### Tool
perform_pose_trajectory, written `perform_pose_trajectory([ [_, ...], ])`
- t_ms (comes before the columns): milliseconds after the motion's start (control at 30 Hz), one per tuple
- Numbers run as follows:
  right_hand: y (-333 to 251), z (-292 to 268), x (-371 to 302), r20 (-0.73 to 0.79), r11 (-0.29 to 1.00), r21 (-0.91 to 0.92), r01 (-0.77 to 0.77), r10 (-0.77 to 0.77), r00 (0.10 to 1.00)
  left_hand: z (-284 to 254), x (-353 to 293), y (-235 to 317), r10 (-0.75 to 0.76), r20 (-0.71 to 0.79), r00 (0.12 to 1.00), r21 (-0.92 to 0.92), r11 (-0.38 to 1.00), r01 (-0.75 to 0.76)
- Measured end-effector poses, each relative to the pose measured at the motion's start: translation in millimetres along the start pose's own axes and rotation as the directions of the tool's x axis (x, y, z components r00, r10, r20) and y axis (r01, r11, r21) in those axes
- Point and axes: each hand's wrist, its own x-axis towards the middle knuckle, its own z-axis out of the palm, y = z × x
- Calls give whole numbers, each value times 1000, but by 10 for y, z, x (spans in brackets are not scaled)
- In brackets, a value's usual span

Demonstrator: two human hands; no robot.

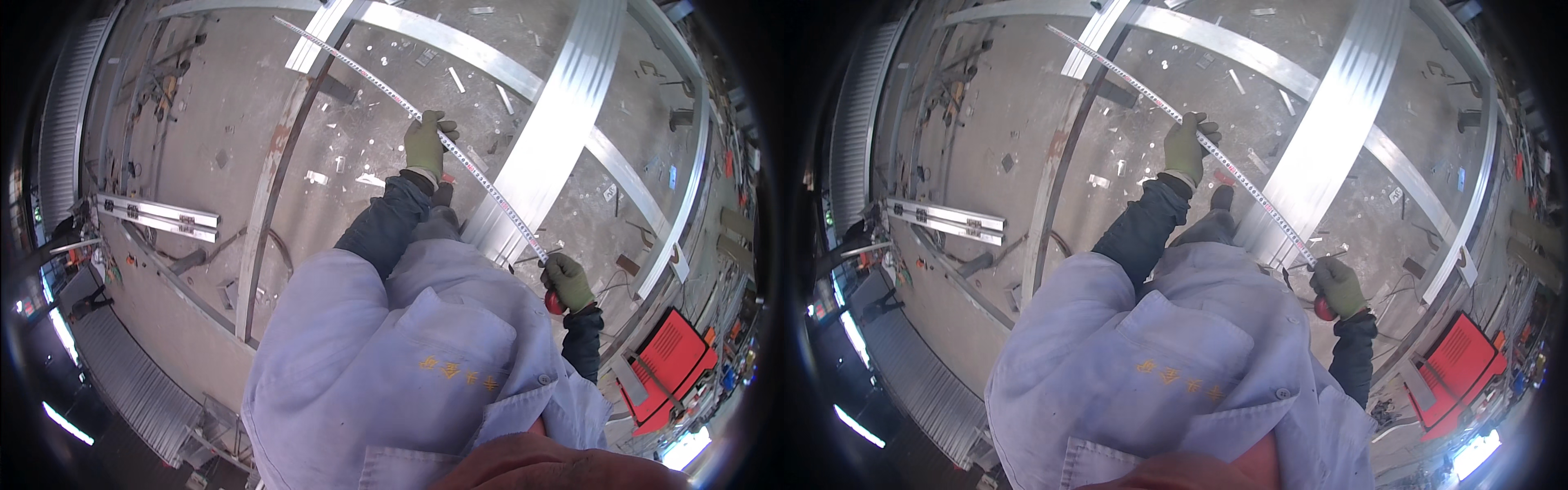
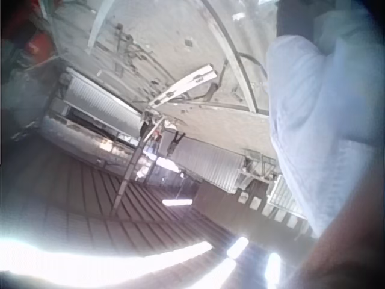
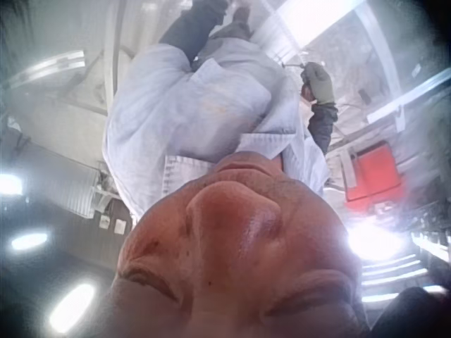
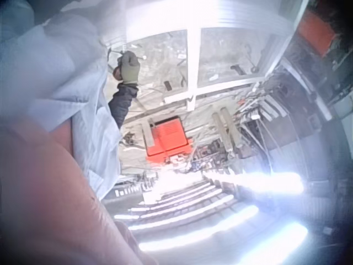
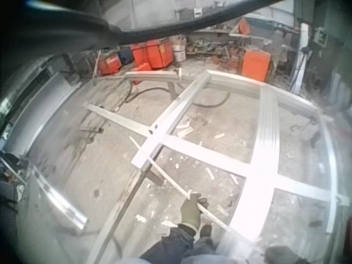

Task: The person uses a tape measure to measure the lengths of several aluminum frame pieces laid out on the floor. They repeatedly extend and retract the tape measure across different sections of the frame, checking dimensions and alignment.

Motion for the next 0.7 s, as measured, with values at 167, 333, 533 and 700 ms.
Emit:
perform_pose_trajectory([
  [167, -424, -267, 357, -4, 980, -198, 16, -17, 1000, -376, 283, -207, -159, -29, 987, -69, 985, 156],
  [333, -545, -547, 448, -6, 963, -268, -19, 18, 1000, -301, 417, -496, -237, 7, 971, 5, 971, 237],
  [533, -462, -820, 543, 7, 958, -285, 20, -19, 1000, -88, 407, -613, -230, -14, 973, -21, 973, 229],
  [700, -232, -1143, 850, -68, 932, -362, 10, -37, 997, 32, 539, -638, -298, -41, 954, -1, 955, 298],
])
